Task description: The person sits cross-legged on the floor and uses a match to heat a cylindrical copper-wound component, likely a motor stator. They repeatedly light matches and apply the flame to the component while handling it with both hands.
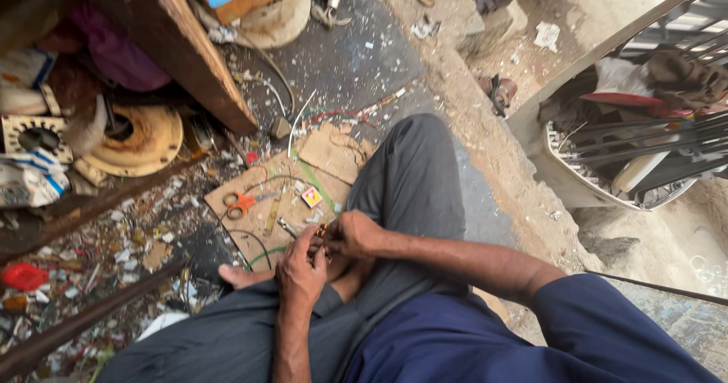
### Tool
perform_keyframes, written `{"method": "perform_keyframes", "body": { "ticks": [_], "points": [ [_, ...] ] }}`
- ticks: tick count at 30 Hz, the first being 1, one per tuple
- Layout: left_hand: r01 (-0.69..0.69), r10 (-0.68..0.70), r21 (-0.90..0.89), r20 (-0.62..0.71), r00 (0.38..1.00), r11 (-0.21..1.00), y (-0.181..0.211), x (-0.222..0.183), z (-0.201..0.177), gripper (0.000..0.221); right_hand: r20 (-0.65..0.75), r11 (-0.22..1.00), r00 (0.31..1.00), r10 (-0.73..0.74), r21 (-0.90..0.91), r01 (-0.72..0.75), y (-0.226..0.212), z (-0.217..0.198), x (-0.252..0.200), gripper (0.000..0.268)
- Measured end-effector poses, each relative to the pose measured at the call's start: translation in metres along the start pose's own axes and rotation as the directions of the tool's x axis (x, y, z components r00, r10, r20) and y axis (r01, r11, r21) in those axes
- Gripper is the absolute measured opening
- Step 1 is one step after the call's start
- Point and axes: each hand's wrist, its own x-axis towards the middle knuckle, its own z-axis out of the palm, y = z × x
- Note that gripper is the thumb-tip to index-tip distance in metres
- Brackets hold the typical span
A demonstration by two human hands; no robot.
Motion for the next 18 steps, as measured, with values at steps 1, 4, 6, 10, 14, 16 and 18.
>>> {"method": "perform_keyframes", "body": {
  "ticks": [1, 4, 6, 10, 14, 16, 18],
  "points": [
    [0.012, -0.012, 0.000, 0.016, 1.000, 1.000, 0.001, 0.001, 0.001, 0.052, 0.017, 1.000, 1.000, 0.015, 0.015, -0.016, 0.002, -0.002, 0.001, 0.024],
    [0.028, -0.028, 0.004, 0.054, 0.998, 1.000, 0.000, 0.002, 0.000, 0.052, 0.057, 0.998, 0.998, 0.027, 0.062, -0.030, 0.003, -0.004, 0.001, 0.022],
    [0.022, -0.024, 0.024, 0.066, 0.998, 0.999, 0.002, 0.001, -0.001, 0.053, 0.062, 0.996, 0.998, 0.013, 0.085, -0.018, 0.002, -0.003, -0.001, 0.021],
    [-0.021, 0.020, 0.030, 0.045, 0.999, 0.999, 0.006, 0.004, -0.004, 0.050, 0.051, 0.998, 0.998, 0.047, -0.038, -0.045, -0.001, -0.004, 0.002, 0.029],
    [-0.042, 0.042, 0.006, -0.006, 0.999, 0.999, -0.007, -0.003, 0.003, 0.038, 0.031, 0.992, 0.997, 0.070, -0.103, -0.067, 0.008, 0.001, 0.005, 0.035],
    [-0.036, 0.035, -0.054, -0.020, 0.999, 0.998, -0.012, -0.008, 0.008, 0.040, 0.055, 0.999, 0.998, 0.034, -0.013, -0.033, 0.014, -0.002, 0.001, 0.030],
    [0.012, -0.013, -0.108, -0.008, 1.000, 0.994, -0.019, -0.012, 0.004, 0.043, 0.144, 0.973, 0.984, 0.108, 0.187, -0.134, 0.011, 0.001, 0.005, 0.024]
  ]
}}
